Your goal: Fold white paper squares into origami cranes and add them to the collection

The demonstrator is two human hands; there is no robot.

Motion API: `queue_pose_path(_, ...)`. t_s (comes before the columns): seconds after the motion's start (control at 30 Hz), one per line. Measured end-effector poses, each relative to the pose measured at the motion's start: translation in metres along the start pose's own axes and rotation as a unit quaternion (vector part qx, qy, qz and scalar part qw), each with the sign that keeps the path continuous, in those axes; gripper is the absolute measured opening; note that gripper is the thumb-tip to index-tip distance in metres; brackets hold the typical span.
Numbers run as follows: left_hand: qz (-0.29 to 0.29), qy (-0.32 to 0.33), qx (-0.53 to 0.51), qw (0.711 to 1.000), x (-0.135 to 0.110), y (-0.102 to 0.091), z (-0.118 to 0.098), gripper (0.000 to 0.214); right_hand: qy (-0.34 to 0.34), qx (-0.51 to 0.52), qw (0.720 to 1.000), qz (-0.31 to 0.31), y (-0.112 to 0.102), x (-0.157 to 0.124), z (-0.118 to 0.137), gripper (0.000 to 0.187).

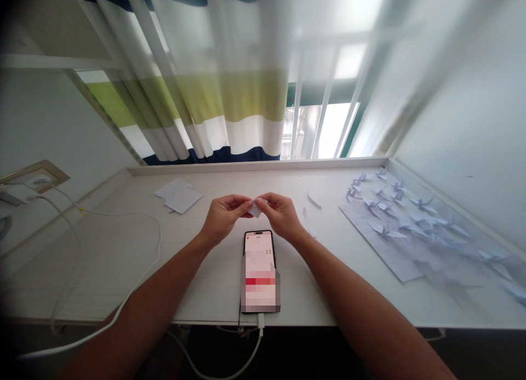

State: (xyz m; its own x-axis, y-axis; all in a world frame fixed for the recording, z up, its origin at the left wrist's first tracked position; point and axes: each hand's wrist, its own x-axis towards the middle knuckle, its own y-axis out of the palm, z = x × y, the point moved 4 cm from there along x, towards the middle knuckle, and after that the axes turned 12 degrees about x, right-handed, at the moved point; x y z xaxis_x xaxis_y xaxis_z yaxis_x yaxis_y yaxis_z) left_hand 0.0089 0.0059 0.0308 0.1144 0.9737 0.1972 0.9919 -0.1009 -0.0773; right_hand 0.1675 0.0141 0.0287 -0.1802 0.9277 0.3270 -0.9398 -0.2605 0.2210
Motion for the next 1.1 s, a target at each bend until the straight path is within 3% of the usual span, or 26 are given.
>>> queue_pose_path(0.27, 0.037, -0.005, 0.034, 0.999, 0.002, -0.001, 0.000, 0.037, -0.007, -0.032, 0.999, 0.008, -0.002, 0.000, -0.003, 0.033)
queue_pose_path(0.53, 0.018, 0.044, 0.136, 0.990, 0.001, -0.002, 0.004, 0.032, 0.023, -0.074, 0.997, 0.021, -0.001, -0.001, -0.006, 0.037)
queue_pose_path(0.73, 0.036, 0.031, 0.092, 0.995, 0.004, -0.006, 0.004, 0.037, 0.048, -0.011, 0.997, 0.053, 0.003, -0.002, -0.008, 0.035)
queue_pose_path(1.1, 0.066, 0.007, 0.105, 0.992, 0.006, -0.009, 0.008, 0.034, 0.066, -0.049, 0.992, 0.091, 0.001, -0.002, -0.012, 0.036)
